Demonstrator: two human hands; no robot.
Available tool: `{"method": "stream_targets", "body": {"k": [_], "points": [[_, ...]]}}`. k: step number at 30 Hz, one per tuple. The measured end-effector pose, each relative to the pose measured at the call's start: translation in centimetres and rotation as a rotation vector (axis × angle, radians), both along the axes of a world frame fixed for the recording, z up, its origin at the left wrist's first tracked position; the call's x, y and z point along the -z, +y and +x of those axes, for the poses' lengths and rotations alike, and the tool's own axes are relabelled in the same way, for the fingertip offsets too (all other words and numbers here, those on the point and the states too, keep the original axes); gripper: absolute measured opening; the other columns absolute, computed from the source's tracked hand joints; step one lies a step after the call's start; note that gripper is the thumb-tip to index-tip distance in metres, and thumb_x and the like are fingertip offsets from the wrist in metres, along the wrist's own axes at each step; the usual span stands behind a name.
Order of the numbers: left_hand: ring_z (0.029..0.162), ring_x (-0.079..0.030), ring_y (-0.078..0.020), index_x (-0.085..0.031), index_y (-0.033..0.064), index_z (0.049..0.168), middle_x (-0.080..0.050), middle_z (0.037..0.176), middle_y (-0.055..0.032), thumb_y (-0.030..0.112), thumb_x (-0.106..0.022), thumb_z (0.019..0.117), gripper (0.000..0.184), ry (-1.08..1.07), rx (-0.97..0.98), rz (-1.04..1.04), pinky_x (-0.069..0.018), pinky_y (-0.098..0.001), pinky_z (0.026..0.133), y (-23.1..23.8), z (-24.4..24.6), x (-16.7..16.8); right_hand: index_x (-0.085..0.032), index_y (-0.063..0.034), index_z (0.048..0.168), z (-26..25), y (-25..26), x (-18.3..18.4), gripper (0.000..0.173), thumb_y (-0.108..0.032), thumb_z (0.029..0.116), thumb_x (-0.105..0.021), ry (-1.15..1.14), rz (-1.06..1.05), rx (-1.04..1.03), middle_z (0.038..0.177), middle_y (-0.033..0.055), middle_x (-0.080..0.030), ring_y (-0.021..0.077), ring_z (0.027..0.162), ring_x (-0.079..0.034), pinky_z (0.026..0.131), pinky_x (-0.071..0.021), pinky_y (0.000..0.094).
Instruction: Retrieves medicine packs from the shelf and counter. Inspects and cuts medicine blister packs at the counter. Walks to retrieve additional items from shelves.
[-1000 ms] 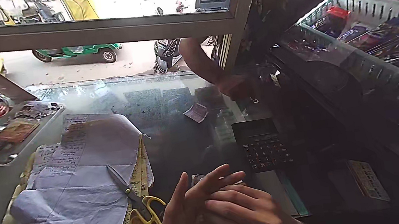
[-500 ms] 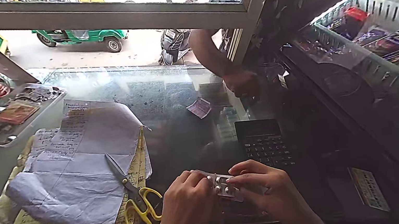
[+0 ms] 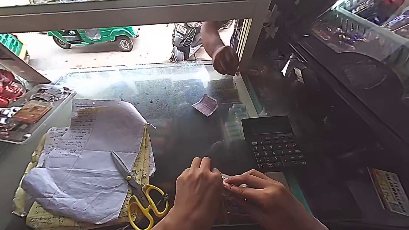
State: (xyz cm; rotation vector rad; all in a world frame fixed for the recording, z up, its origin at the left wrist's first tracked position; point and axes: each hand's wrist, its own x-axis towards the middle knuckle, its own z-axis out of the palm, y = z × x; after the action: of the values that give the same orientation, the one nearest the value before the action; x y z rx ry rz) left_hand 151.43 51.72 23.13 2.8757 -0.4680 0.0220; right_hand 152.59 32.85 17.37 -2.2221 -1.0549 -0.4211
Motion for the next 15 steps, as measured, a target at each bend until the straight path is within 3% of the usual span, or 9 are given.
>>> {"method": "stream_targets", "body": {"k": [4, 9, 15], "points": [[0.101, -0.067, -0.0347, -0.071, -0.0035, 0.088, -0.067, 0.107, -0.0198, 0.008, -0.072, 0.0845, 0.012, 0.012, -0.064, -0.025, -0.0532, -0.0409, 0.062, -0.5, -0.3, 0.5, -0.080, -0.0131, 0.112, 0.1, -0.4, 0.0, 0.027, -0.016, 0.0936, -0.061, 0.003, -0.022, -0.027, 0.114, 0.0026, -0.075, 0.0174, 0.103, -0.069, 0.087, -0.0554, 0.0230], [0.091, -0.068, -0.0323, -0.070, 0.0004, 0.086, -0.068, 0.101, -0.0162, 0.014, -0.075, 0.0812, 0.015, -0.170, -0.100, -0.239, -0.0558, -0.0411, 0.063, 0.8, -0.7, 3.1, -0.081, -0.0165, 0.111, 0.5, -0.6, 0.3, 0.026, -0.012, 0.0945, -0.061, -0.010, 0.008, -0.071, 0.112, -0.0014, -0.076, 0.0147, 0.102, -0.069, 0.087, -0.0547, 0.0213], [0.094, -0.067, -0.0281, -0.069, 0.0041, 0.086, -0.068, 0.105, -0.0116, 0.016, -0.072, 0.0798, 0.014, -0.262, -0.101, -0.405, -0.0552, -0.0387, 0.065, 1.0, -1.2, 4.7, -0.082, -0.0181, 0.106, 0.6, 0.8, 0.0, 0.025, -0.012, 0.0911, -0.062, -0.031, -0.005, 0.009, 0.103, 0.0037, -0.074, 0.0172, 0.083, -0.068, 0.067, -0.0559, 0.0250]]}}
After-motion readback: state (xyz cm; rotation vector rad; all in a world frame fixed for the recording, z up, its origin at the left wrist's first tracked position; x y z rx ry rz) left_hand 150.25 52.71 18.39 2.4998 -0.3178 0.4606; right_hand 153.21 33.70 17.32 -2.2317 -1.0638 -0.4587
